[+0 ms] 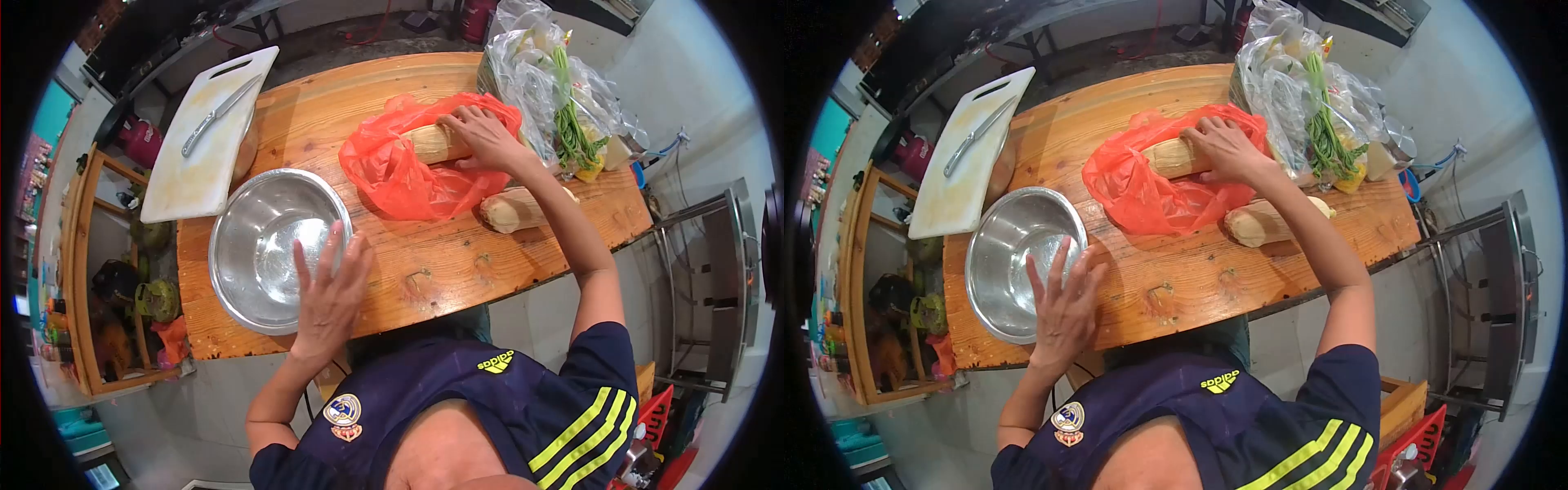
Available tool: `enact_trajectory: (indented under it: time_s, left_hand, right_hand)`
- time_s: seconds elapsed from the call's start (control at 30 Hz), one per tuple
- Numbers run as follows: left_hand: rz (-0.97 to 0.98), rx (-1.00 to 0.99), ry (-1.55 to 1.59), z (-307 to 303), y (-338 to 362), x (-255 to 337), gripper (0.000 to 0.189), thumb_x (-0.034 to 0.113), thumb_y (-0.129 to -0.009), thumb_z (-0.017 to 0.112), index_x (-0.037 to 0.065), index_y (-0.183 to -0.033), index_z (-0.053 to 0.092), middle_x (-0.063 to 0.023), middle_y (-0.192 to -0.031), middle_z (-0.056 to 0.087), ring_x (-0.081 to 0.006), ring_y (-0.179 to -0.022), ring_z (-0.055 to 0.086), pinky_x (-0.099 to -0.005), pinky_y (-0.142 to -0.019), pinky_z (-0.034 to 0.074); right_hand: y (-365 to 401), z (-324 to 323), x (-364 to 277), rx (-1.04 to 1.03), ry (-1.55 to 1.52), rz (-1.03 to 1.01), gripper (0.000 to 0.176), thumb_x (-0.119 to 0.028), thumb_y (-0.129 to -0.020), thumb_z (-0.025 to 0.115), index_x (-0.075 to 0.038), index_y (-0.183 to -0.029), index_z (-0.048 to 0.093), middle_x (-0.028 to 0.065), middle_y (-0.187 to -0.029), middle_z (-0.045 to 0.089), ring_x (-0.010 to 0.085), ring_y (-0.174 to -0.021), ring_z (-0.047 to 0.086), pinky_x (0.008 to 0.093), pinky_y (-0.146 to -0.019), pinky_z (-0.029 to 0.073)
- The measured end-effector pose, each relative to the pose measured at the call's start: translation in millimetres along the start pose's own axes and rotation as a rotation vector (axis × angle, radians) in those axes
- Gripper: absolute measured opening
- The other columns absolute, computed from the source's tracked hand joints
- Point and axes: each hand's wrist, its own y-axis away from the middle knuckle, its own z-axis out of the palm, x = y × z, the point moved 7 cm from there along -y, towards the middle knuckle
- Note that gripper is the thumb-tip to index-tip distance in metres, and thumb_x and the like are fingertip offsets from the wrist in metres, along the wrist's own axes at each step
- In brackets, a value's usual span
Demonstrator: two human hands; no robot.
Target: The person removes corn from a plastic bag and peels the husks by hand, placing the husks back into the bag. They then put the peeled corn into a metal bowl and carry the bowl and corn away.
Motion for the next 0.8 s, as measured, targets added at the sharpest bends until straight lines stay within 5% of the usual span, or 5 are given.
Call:
enact_trajectory:
  time_s: [0.17,0.3,0.5,0.63,0.8]
  left_hand:
    - [-0.155,-0.082,0.042,1,13,-20,0.031,0.005,-0.074,0.06,0.011,-0.104,0.064,-0.005,-0.125,0.051,-0.0292,-0.139,0.03,-0.0626,-0.115,0.007]
    - [-0.254,-0.163,0.051,-11,0,-23,0.033,0.004,-0.069,0.064,0.012,-0.101,0.064,-0.0075,-0.12,0.05,-0.0308,-0.137,0.033,-0.06,-0.116,0.01]
    - [0.101,0.058,0.373,2,-68,51,0.05,0.01,-0.075,0.066,0.012,-0.125,0.055,-0.0092,-0.134,0.046,-0.0294,-0.14,0.029,-0.0529,-0.117,0.016]
    - [0.13,0.047,0.261,46,-102,63,0.047,0.007,-0.077,0.059,0.008,-0.124,0.056,-0.0124,-0.114,0.056,-0.0282,-0.126,0.044,-0.0509,-0.117,0.019]
    - [0.141,-0.013,0.335,77,-89,51,0.039,0.003,-0.074,0.057,0.005,-0.113,0.062,-0.0103,-0.087,0.057,-0.0268,-0.094,0.058,-0.0516,-0.114,0.026]
  right_hand:
    - [53,-52,2,0.1,-0.407,0.003,0.054,-0.028,-0.073,0.077,-0.005,-0.115,0.052,0.0121,-0.11,0.056,0.0307,-0.104,0.055,0.0387,-0.089,0.045]
    - [116,-53,9,-0.153,-0.285,0.139,0.057,-0.031,-0.068,0.079,-0.005,-0.113,0.054,0.0113,-0.112,0.057,0.0303,-0.105,0.053,0.0392,-0.094,0.042]
    - [153,-16,9,-0.043,-0.037,0.084,0.079,-0.026,-0.055,0.082,-0.013,-0.126,0.05,0.0079,-0.116,0.055,0.027,-0.115,0.048,0.0439,-0.104,0.031]
    - [158,-16,8,-0.078,-0.073,0.149,0.076,-0.022,-0.055,0.08,-0.014,-0.125,0.054,0.0082,-0.112,0.058,0.0287,-0.111,0.052,0.0444,-0.105,0.03]
    - [169,-42,23,0.148,-0.582,0.178,0.08,-0.024,-0.058,0.083,-0.007,-0.13,0.052,0.0102,-0.118,0.06,0.0269,-0.111,0.055,0.0385,-0.101,0.037]
